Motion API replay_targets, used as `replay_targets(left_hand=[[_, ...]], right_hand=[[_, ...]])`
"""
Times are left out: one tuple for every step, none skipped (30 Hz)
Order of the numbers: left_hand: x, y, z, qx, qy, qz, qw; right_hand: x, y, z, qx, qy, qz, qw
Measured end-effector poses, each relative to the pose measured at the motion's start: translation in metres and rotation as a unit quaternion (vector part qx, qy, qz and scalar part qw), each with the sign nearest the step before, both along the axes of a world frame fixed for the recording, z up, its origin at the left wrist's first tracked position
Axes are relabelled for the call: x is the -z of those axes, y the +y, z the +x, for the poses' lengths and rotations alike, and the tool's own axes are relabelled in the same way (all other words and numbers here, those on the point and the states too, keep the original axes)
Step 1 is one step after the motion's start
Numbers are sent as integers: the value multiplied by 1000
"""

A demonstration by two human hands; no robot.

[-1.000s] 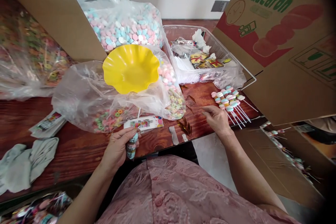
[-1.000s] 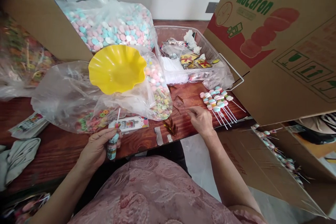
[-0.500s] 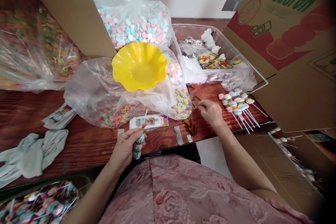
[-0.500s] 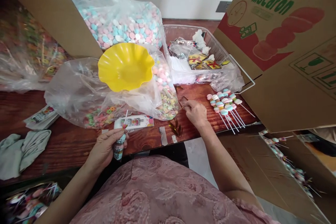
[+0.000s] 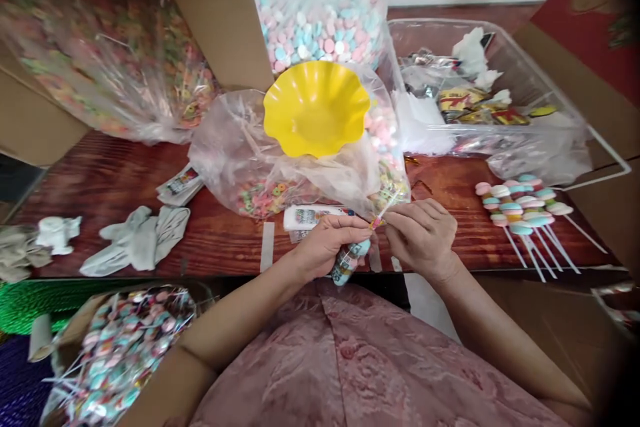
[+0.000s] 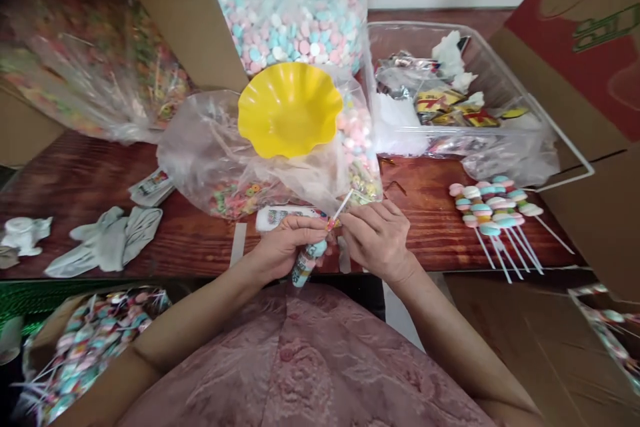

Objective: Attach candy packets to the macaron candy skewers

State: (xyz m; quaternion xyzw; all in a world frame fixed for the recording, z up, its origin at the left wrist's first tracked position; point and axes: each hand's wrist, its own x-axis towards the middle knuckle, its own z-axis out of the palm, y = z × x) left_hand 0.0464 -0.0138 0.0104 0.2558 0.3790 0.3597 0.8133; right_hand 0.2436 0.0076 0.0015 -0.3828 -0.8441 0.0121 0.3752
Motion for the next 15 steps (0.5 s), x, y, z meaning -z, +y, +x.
replay_targets(left_hand=[[3,-1,-4,-10,9,4,1000],[5,-3,-8,-17,20,8,1000],[6,-5,-13,-21,32,13,999],[7,-7,-18,-26,44,21,998],[7,-8,-22,-33,56,33,997],[7,-10,-26,-42,66,49,996],[6,-11,-30,-53,74,67,994],[6,-12,-33,-67,81,84,991],[5,-12,-36,-77,90,99,988],[5,-13,-39,-84,103,114,985],[5,-14,-41,-92,122,129,980],[5,-14,-44,-101,145,144,974],[5,-15,-47,-112,171,157,966],[6,-15,-49,-124,196,165,959],[7,-15,-50,-137,218,168,952]], right_hand=[[0,1,-4,-26,54,-71,996],[0,3,-8,-57,110,-162,979],[0,4,-12,-88,161,-259,948],[0,6,-16,-116,201,-350,908],[1,7,-21,-137,227,-425,865],[1,9,-25,-152,239,-482,829],[2,12,-29,-160,242,-520,804],[3,14,-33,-164,239,-542,789],[4,16,-36,-165,232,-555,782],[5,19,-38,-168,222,-558,782],[6,20,-39,-168,213,-551,789],[6,22,-39,-163,204,-534,804],[6,22,-39,-149,202,-505,826],[5,20,-39,-128,211,-463,852],[4,18,-39,-98,229,-407,879]])
